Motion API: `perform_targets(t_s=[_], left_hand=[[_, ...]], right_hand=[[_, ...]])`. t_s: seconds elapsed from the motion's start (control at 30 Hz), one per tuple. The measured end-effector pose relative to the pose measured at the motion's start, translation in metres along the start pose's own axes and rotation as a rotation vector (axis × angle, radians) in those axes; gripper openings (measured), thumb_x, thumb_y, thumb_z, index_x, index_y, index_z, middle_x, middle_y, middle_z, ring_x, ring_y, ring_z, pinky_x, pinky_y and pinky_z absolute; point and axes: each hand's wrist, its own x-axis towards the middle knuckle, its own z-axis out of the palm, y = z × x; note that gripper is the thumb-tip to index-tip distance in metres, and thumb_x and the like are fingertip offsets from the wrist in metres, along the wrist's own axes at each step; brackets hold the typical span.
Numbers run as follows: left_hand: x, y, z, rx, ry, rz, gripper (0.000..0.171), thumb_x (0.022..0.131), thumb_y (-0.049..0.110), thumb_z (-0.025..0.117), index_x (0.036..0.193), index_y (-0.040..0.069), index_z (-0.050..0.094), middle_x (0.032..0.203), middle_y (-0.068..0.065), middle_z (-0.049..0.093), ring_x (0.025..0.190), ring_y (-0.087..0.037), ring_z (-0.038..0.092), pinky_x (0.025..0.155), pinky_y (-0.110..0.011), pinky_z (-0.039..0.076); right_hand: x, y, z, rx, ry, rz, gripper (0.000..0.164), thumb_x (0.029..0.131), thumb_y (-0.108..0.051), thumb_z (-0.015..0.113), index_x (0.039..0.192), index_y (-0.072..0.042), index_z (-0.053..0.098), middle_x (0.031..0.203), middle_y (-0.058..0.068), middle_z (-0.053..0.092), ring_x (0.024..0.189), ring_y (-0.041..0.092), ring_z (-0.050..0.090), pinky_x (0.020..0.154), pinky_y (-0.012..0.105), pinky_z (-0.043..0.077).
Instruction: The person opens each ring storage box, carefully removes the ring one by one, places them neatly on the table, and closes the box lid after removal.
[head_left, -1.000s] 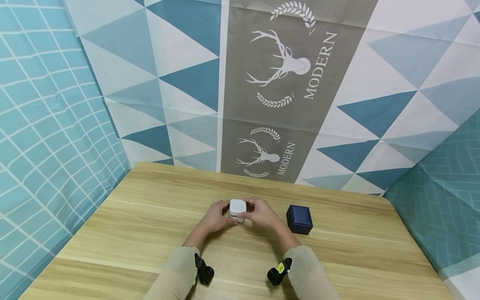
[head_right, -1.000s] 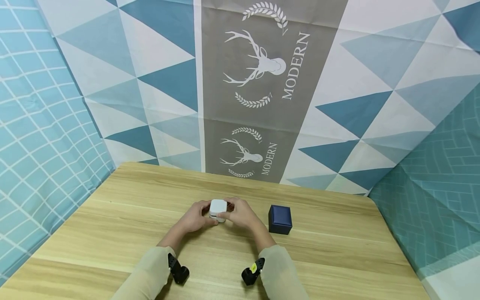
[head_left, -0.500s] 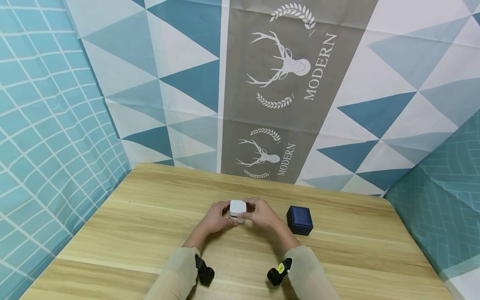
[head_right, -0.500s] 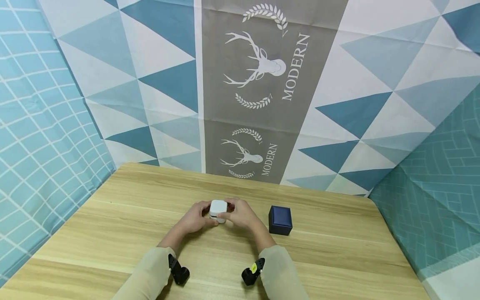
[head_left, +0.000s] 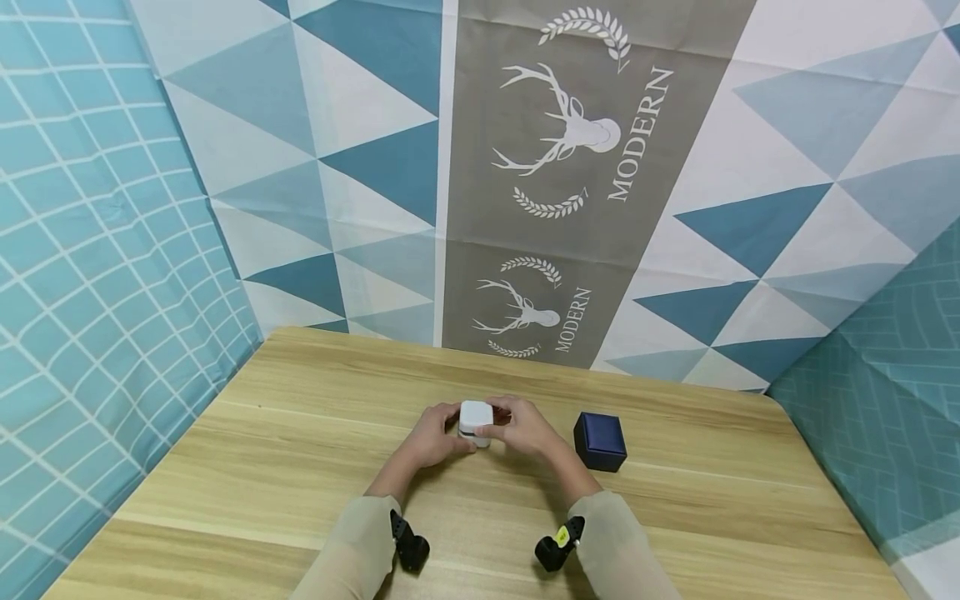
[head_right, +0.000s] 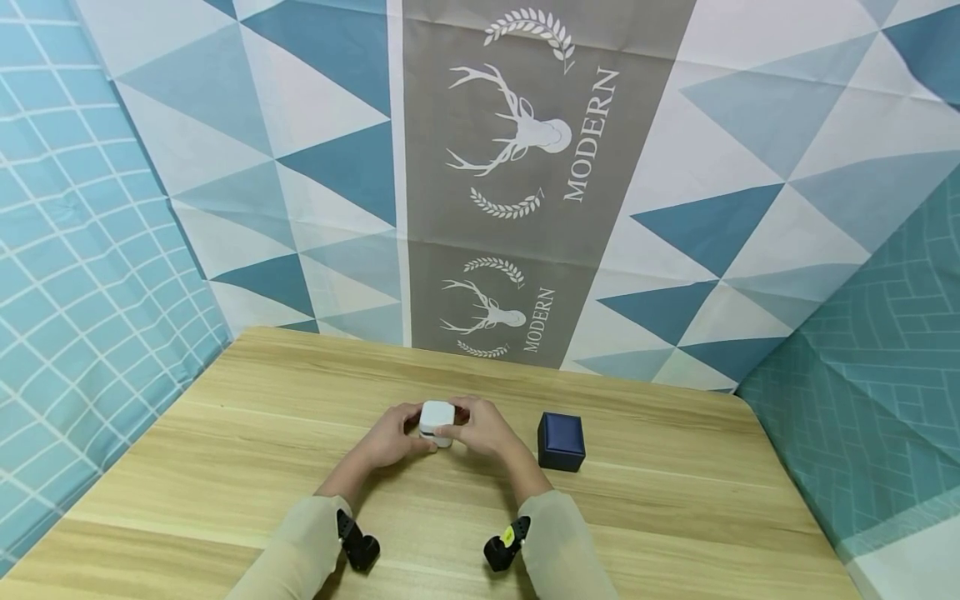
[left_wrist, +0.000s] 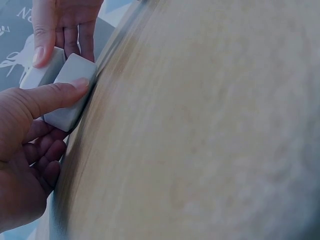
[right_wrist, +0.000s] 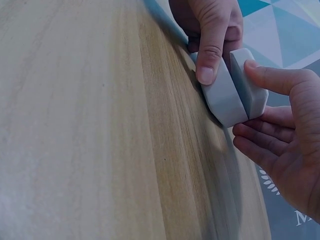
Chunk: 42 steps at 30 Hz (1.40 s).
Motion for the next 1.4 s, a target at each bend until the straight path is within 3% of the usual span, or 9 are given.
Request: perform_targets(t_s=[0.2,0.5,1.4], left_hand=[[-0.0032,-0.0006,-0.0012,0.026,0.002,0.062,0.065,0.074,0.020,0.079,0.128,-0.005,0.053,0.119,-0.022,0.059,0.116,-0.037,0.051,0.101,-0.052,0.038],[-0.0002,-0.0019,0.0011,0.002,0.002,-0.025,0.066,0.072,0.015,0.080,0.130,-0.001,0.053,0.122,-0.017,0.059,0.119,-0.033,0.050,0.105,-0.050,0.037],[-0.0005,-0.0012,0.0003,-0.002,-0.003,-0.026,0.068,0.072,0.017,0.080,0.131,-0.004,0.051,0.124,-0.021,0.057,0.121,-0.036,0.048,0.105,-0.050,0.036]], right_hand=[[0.0001,-0.0002,-0.0003,0.003,-0.005,0.009,0.050,0.081,-0.030,0.072,0.122,-0.003,0.061,0.101,0.006,0.065,0.088,0.013,0.059,0.080,0.029,0.050],[0.0000,-0.0001,-0.0001,0.002,0.002,0.016,0.051,0.081,-0.029,0.072,0.122,-0.002,0.060,0.102,0.006,0.065,0.089,0.014,0.058,0.080,0.031,0.049],[0.0018,0.0012,-0.0021,0.012,-0.004,0.023,0.051,0.082,-0.031,0.070,0.122,-0.002,0.060,0.101,0.006,0.066,0.089,0.014,0.059,0.081,0.031,0.050]])
